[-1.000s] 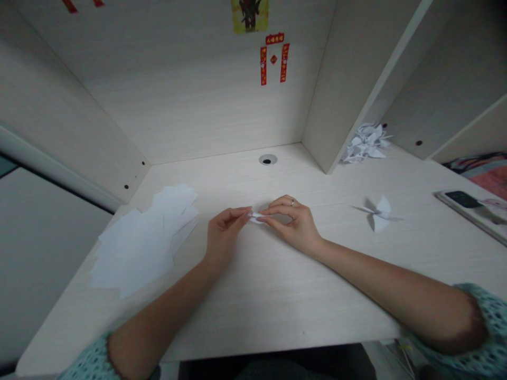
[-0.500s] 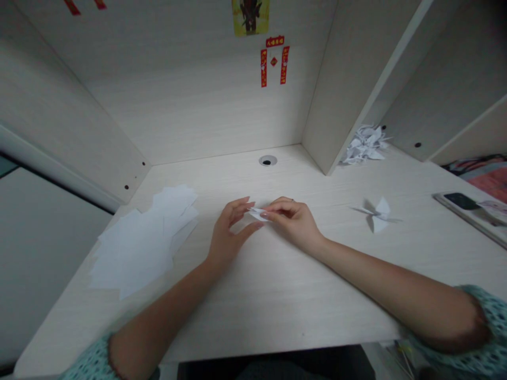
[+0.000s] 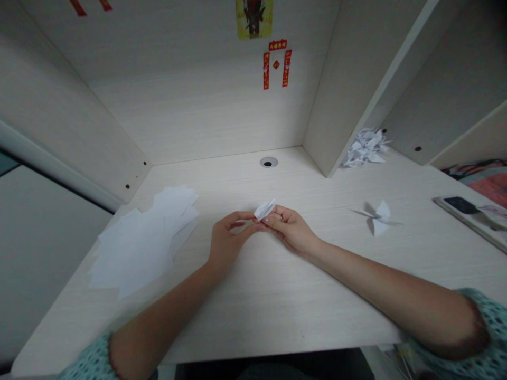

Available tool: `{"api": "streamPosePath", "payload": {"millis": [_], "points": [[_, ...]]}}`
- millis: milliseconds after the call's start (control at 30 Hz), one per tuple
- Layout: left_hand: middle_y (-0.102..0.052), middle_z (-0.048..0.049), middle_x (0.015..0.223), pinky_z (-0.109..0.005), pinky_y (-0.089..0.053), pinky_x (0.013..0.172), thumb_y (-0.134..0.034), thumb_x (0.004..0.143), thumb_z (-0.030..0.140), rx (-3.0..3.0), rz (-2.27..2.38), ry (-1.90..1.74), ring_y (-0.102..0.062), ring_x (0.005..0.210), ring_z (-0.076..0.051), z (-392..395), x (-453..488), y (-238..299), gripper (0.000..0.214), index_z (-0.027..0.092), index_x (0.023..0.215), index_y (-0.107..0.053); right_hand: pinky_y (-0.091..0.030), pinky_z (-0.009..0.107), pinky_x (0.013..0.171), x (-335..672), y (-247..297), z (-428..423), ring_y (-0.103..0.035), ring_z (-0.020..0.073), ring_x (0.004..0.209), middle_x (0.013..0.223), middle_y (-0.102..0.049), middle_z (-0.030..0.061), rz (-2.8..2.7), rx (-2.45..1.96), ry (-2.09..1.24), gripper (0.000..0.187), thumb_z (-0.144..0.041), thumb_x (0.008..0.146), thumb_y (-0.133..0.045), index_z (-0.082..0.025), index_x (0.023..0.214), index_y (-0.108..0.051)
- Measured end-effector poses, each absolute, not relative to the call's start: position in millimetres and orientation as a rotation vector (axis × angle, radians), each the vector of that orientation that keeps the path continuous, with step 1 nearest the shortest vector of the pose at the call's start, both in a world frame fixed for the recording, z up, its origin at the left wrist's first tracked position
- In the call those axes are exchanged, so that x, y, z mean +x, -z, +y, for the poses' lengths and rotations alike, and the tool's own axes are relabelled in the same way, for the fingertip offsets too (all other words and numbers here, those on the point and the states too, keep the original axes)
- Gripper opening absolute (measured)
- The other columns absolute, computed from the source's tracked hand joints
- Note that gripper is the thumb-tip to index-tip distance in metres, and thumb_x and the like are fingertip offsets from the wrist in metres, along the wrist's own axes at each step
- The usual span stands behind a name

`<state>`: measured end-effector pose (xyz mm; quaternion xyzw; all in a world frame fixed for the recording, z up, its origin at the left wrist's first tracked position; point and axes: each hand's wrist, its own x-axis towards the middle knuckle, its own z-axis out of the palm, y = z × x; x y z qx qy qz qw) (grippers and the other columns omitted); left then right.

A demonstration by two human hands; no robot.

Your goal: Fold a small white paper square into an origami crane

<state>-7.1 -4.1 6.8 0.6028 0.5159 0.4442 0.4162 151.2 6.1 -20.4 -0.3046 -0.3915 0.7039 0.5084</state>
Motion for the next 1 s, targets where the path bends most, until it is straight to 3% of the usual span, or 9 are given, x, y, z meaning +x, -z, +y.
{"api": "streamPosePath", "payload": {"millis": [333,600,1000], "points": [[-0.073,-0.0039,0.082,-0.029,-0.051,0.074,-0.071,0.069,0.033,1.406,1.224,-1.182,-0.066,0.077,-0.018,-3.5,-6.2,-2.3,0.019,0.018,0.08,-0.073,-0.051,0.028,0.074,150.1,19.5,3.9,-0.065,0.0122,0.069,0.072,-0.072,0.0011,-1.093,-0.816,-1.623,0.018,-0.031,0.069,-0.074,-0.018,0.08,-0.069],[-0.073,-0.002,0.077,-0.026,-0.05,0.071,-0.069,0.072,0.036,1.267,1.184,-1.167,-0.065,0.071,-0.015,-4.5,-3.0,-2.6,0.021,0.018,0.08,-0.073,-0.05,0.025,0.068,150.2,16.0,3.9,-0.064,0.0106,0.065,0.069,-0.071,0.0009,-1.098,-0.852,-1.593,0.019,-0.03,0.065,-0.077,-0.016,0.077,-0.069],[-0.071,-0.0017,0.075,-0.025,-0.047,0.068,-0.066,0.073,0.041,1.294,1.255,-1.126,-0.062,0.07,-0.015,-3.1,-3.3,-2.1,0.026,0.017,0.078,-0.071,-0.051,0.029,0.066,149.9,16.0,2.0,-0.065,0.0137,0.066,0.069,-0.071,0.0025,-1.156,-0.901,-1.469,0.019,-0.036,0.067,-0.074,-0.018,0.072,-0.069]]}}
